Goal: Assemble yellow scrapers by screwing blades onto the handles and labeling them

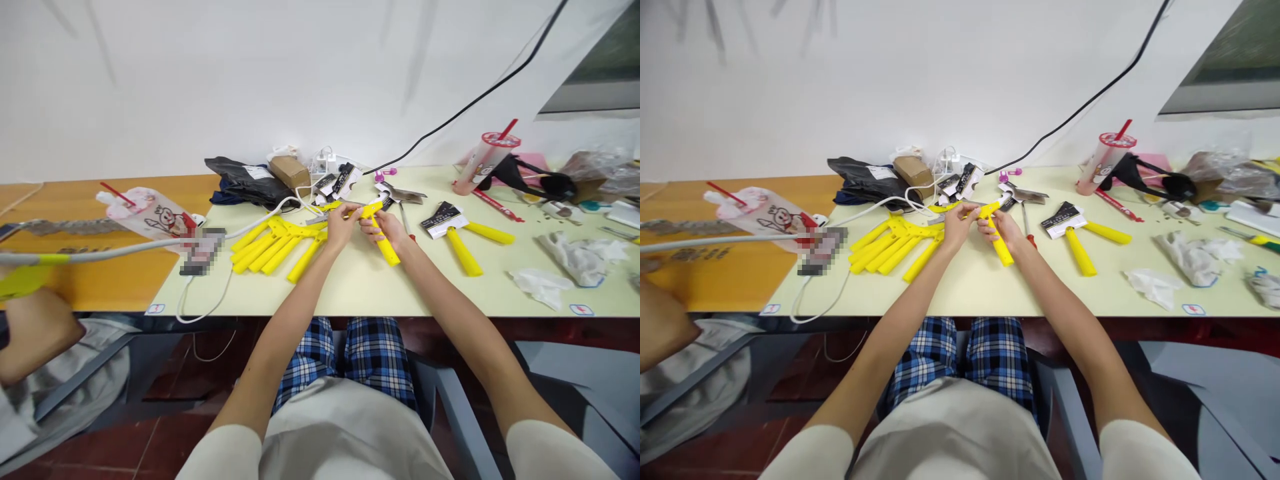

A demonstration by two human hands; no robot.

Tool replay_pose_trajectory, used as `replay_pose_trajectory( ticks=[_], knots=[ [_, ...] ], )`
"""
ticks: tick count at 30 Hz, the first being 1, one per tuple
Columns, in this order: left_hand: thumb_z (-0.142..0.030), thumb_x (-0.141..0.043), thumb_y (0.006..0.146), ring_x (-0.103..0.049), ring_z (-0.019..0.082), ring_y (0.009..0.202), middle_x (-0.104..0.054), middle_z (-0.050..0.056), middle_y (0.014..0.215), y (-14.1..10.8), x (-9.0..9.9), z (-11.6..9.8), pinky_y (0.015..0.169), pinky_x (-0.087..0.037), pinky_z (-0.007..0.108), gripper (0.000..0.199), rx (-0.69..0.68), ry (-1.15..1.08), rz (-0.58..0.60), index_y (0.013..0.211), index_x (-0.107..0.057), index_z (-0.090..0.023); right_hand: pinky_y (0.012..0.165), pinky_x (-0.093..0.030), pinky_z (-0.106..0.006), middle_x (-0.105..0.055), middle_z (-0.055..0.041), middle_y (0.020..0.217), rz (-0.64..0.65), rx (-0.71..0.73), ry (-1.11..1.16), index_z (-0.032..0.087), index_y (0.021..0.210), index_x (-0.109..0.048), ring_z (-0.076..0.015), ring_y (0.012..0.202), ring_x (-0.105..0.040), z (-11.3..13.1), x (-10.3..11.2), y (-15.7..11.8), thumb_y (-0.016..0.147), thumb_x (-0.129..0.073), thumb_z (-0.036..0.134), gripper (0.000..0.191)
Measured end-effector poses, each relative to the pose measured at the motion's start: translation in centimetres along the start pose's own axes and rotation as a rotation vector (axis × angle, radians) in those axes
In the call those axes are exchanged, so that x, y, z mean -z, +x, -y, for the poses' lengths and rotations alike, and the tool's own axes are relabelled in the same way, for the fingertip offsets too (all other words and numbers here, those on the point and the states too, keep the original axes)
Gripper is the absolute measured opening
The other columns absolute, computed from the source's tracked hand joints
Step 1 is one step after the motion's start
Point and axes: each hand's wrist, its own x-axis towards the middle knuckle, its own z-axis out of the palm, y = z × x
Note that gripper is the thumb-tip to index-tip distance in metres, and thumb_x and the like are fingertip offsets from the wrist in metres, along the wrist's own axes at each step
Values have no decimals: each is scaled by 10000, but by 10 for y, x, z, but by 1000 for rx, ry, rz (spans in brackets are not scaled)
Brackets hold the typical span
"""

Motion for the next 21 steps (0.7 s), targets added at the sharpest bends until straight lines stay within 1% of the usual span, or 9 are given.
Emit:
replay_pose_trajectory(
  ticks=[3, 6, 9, 13, 17, 21],
  knots=[
    [-346, -889, 865, -764, 206, 908, -838, 68, 969, 1, 1, -7, 905, -598, 349, 171, 44, -79, -1, 937, -826, -204, 253, -282, -144, -479, 50, 669, 26, -51, -50, 245, 993, -451, -103, 395, -312, 0, 1, 1, 1191, -228, 419, 346],
    [-373, -940, 820, -776, 213, 956, -851, 73, 1023, 0, 2, -14, 959, -607, 371, 229, 47, -169, 27, 946, -844, -208, 238, -252, -163, -450, 70, 606, 66, -118, -78, 249, 953, -435, -100, 362, -254, 0, 1, 0, 1187, -258, 453, 357],
    [-416, -985, 776, -783, 220, 1005, -853, 66, 1057, -2, 3, -21, 1029, -604, 401, 299, 58, -262, 52, 955, -856, -214, 244, -187, -144, -369, 106, 543, 156, -123, 1, 255, 924, -413, -90, 336, -181, -2, -2, -5, 1182, -306, 375, 304],
    [-437, -1013, 746, -780, 210, 1029, -851, 49, 1069, -4, 3, -30, 1080, -593, 415, 329, 104, -390, 56, 954, -868, -226, 275, -158, -103, -333, 136, 516, 256, -55, 144, 251, 916, -409, -64, 322, -147, -8, -9, -15, 1164, -404, 270, 249],
    [-407, -1034, 723, -779, 206, 1075, -849, 34, 1069, -5, 4, -39, 1140, -569, 419, 318, 161, -465, 61, 935, -871, -235, 298, -179, -89, -358, 140, 515, 278, -15, 216, 237, 939, -451, -53, 323, -187, -14, -17, -21, 1141, -471, 210, 205],
    [-377, -1038, 718, -780, 205, 1071, -848, 39, 1064, -7, 5, -45, 1140, -566, 405, 293, 211, -478, 71, 915, -880, -230, 315, -207, -91, -395, 126, 517, 279, -42, 305, 229, 929, -464, -52, 327, -278, -17, -20, -23, 1128, -443, 149, 216]
  ],
)
